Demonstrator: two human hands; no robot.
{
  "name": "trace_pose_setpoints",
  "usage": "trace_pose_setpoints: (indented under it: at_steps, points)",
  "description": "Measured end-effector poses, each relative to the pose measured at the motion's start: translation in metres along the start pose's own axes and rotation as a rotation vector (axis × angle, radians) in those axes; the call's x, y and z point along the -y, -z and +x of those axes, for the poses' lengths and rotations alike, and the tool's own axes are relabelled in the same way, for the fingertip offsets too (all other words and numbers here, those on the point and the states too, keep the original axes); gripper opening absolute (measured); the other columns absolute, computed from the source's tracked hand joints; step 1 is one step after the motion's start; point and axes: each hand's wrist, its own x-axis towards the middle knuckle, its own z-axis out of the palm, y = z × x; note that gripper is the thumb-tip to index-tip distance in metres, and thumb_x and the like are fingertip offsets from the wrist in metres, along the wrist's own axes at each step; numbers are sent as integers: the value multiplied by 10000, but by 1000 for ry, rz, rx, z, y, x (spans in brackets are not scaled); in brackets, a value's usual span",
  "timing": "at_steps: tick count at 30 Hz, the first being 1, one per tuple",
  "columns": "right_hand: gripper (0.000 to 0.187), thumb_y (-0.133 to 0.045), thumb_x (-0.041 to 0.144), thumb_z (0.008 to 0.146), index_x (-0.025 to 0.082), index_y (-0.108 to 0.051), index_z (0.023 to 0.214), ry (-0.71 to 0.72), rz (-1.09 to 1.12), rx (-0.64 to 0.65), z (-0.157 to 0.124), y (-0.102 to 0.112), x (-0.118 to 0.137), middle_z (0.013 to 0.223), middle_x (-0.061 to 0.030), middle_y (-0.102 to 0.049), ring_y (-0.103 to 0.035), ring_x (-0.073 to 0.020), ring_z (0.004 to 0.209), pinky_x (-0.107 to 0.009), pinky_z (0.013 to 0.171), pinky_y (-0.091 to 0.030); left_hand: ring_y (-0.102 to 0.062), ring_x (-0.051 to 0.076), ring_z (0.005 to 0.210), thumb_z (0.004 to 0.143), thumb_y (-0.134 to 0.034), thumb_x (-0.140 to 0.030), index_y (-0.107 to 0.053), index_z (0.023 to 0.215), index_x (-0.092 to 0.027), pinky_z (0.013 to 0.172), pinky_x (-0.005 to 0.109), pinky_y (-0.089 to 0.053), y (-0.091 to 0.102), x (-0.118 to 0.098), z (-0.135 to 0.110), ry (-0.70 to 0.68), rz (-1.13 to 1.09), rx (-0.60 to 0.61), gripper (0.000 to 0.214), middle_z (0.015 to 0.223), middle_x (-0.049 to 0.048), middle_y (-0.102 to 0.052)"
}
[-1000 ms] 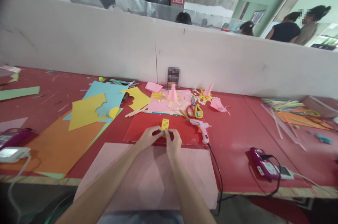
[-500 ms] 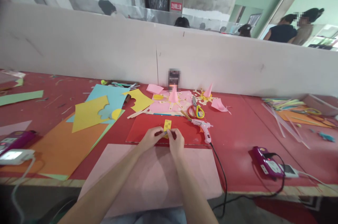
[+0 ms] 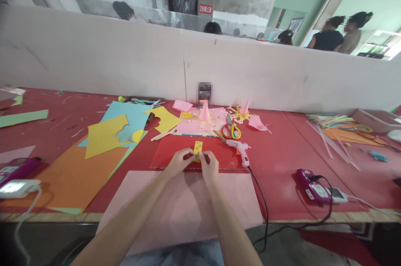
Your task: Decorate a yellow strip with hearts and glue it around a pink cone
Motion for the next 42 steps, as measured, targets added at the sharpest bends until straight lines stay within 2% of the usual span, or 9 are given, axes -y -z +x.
trace_pose_setpoints:
  at_steps: [13,22,27,30,33,35,38,39,42]
  points:
    - [302,-481,464,776,188,-594,727,-9,-38,-1,-3,-4,-1,709,-25,-638,-576,-162,661,-263,639,-437,-546,131,679,757,-486,-321,-553,685,-192,652,251,-428,1,-4,2,35,64,-27,162,694,-14,-602]
    - [296,-503,469,756,190,-598,719,-40,-27,46,-3,2,2,709,-26,-638,-566,-172,660,-276,654,-411,-568,140,715,784,-461,-352,-565,737,-208,699,267,-441,-1,0,-1,35,106,-22,183,739,-8,-618]
    - [258,-494,427,772,193,-593,727,-25,-66,66,-4,-2,-1,735,-31,-637,-568,-180,690,-287,681,-406,-588,139,754,787,-464,-321,-564,800,-211,720,268,-457,-1,1,-4,29,108,-57,149,807,1,-631]
    - [252,-471,407,790,191,-592,743,19,-88,33,-4,-3,-3,749,-38,-628,-562,-175,700,-283,683,-410,-586,134,763,784,-473,-295,-567,788,-209,731,261,-456,0,4,-3,16,116,-72,128,801,3,-624]
    - [252,-444,382,804,181,-590,757,96,-204,-96,3,13,-4,766,-51,-604,-542,-162,686,-274,665,-414,-577,133,760,773,-492,-274,-571,773,-208,714,257,-451,1,5,-2,1,135,-84,103,783,3,-611]
    - [248,-438,367,806,178,-598,782,126,-360,-244,10,35,-6,768,-50,-586,-518,-152,644,-275,646,-409,-569,134,754,772,-494,-277,-573,773,-207,701,257,-446,2,5,-2,-8,154,-87,105,777,4,-601]
    - [253,-429,341,814,163,-603,860,160,-651,-453,20,74,-11,849,-81,-576,-517,-187,773,-311,732,-398,-561,136,766,782,-481,-279,-575,779,-210,724,264,-434,1,3,-3,-27,182,-73,117,786,7,-596]
    - [257,-450,345,802,158,-598,899,127,-761,-482,23,86,-12,901,-98,-572,-510,-212,837,-324,745,-393,-560,138,775,784,-477,-272,-576,780,-211,735,267,-431,0,2,-4,-32,191,-64,117,788,8,-596]
    - [354,-501,380,778,136,-566,1025,-57,-1006,-447,27,108,-15,968,-138,-553,-503,-257,888,-332,707,-386,-556,141,779,787,-467,-255,-577,792,-215,734,269,-425,-2,-1,-6,-39,211,-36,117,794,8,-589]
